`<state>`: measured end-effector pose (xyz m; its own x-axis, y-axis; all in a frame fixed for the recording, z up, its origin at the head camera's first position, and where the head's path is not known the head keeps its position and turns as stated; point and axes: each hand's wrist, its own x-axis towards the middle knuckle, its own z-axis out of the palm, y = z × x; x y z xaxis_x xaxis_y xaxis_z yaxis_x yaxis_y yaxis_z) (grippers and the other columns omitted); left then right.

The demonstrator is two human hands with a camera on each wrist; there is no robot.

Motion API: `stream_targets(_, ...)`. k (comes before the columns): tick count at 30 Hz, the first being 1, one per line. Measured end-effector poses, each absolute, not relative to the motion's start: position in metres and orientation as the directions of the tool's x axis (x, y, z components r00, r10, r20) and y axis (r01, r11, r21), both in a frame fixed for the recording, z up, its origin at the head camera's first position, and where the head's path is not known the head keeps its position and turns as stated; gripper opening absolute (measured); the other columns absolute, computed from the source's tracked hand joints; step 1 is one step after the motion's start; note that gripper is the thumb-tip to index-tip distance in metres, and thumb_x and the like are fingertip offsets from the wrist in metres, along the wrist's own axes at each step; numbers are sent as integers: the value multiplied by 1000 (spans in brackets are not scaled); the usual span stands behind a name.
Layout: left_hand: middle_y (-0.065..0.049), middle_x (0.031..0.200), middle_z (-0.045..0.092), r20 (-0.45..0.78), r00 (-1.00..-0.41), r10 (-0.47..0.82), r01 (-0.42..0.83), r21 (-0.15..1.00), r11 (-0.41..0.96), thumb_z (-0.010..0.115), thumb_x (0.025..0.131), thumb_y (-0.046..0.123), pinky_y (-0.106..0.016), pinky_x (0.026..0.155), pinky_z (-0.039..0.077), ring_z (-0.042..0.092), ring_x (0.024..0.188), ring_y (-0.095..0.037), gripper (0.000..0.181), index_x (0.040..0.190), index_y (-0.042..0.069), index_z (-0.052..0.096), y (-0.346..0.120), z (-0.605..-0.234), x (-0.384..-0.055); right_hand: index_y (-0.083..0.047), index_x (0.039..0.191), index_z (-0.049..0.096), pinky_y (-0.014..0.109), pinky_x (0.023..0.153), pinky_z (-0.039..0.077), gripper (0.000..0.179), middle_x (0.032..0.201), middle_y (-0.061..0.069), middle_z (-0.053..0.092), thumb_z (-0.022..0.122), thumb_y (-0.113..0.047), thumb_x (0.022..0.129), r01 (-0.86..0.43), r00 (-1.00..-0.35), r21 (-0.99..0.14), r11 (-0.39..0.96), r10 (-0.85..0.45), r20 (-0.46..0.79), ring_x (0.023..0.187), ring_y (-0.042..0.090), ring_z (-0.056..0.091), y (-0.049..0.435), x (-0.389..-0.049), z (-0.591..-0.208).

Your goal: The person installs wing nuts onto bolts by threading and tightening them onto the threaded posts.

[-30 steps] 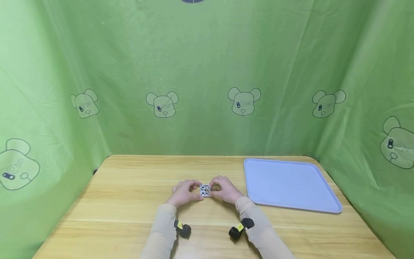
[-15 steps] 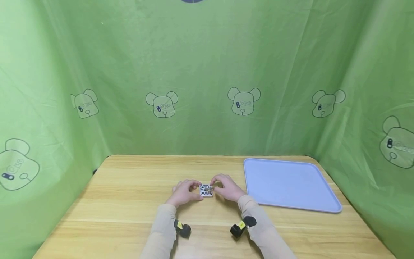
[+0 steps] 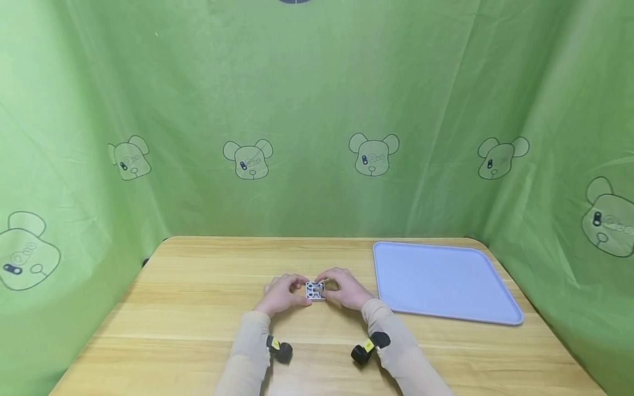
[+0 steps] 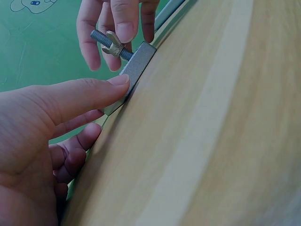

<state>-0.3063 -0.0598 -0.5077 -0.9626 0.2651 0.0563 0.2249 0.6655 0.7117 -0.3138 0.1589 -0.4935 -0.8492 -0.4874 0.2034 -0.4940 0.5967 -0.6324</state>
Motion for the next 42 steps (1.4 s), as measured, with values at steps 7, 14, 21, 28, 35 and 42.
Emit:
stream_targets(7,2,105,64,56,-962,267,224,721,655,84,69,38,-42,87,28,48,97,-17,54,118,22,67,-59,-508,-306,-18,97,70,56,100,39,15,115,6,64,73,-15,83,-476,-864,-611,632,-466,191,113,30,54,157,-314,-496)
stream_targets(14,2,104,64,58,-961,270,228,722,654,83,69,37,-41,87,29,47,97,-17,54,118,22,67,-59,-508,-306,-16,94,68,56,100,40,15,115,8,65,74,-14,81,-455,-878,-605,653,-443,182,112,30,54,155,-314,-497)
stream_targets(21,2,105,65,64,-960,272,233,722,651,84,68,37,-40,86,29,48,97,-17,54,117,21,67,-59,-507,-305,-15,93,66,54,100,40,18,112,7,66,77,-20,79,-428,-896,-592,683,-407,178,110,30,55,153,-315,-499)
stream_targets(28,1,105,65,65,-961,270,231,725,649,84,68,36,-40,86,29,48,97,-17,55,118,20,67,-59,-506,-305,-16,95,65,56,100,39,26,115,6,67,80,-24,76,-454,-881,-593,665,-432,191,113,31,55,156,-314,-494)
stream_targets(35,0,105,65,62,-962,266,227,723,653,84,68,35,-40,85,29,48,96,-17,55,118,20,67,-59,-506,-305,-18,99,64,60,106,34,19,119,8,65,66,-12,81,-456,-879,-624,634,-433,201,121,36,52,162,-314,-488)
stream_targets(42,2,105,65,51,-965,257,216,709,671,83,68,37,-42,87,30,48,98,-18,55,119,21,66,-59,-506,-304,-15,102,65,58,105,35,20,118,8,65,66,-9,83,-457,-879,-621,637,-430,206,119,34,53,162,-314,-487)
